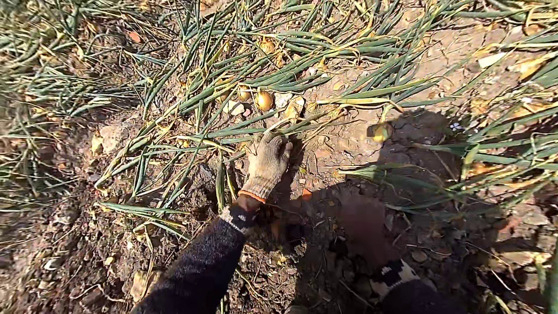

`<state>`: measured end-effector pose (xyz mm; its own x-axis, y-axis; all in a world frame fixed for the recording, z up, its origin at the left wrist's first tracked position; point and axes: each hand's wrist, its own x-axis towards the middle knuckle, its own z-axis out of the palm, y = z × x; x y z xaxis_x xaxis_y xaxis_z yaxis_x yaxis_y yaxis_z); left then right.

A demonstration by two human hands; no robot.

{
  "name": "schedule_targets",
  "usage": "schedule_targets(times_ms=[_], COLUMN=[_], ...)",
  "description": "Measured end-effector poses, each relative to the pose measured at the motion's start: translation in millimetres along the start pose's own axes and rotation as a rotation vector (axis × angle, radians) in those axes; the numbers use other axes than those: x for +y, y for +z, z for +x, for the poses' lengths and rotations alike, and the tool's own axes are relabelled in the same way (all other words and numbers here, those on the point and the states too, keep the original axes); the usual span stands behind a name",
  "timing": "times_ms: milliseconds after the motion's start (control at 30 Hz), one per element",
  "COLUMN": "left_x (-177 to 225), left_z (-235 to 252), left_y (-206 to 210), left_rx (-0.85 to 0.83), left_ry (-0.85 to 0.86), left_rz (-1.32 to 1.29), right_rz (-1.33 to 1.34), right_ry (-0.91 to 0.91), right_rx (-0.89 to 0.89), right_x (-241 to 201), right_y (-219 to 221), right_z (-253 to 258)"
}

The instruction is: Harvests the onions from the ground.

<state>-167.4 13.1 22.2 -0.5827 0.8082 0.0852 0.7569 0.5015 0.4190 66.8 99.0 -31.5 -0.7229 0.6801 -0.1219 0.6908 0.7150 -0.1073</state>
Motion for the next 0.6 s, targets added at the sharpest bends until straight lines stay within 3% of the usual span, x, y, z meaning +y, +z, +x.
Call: schedule_targets(times_ms=[133,300,433,600], left_x=[20,22,11,-13], left_z=[-25,-30,-21,-1], left_y=[18,48,55,69], left_rx=[-0.254,-0.142,-0.056,-0.070], left_ry=[0.152,0.275,0.361,0.423], left_rz=[0.133,0.301,0.287,0.333], right_rz=[0.104,0.112,0.092,0.155], right_ry=[-0.016,-0.024,-0.001,0.071], right_rx=[0.165,0.232,0.328,0.264], right_x=[5,7,5,-9], right_y=[12,26,35,39], right_z=[-7,-11,-9,-31])
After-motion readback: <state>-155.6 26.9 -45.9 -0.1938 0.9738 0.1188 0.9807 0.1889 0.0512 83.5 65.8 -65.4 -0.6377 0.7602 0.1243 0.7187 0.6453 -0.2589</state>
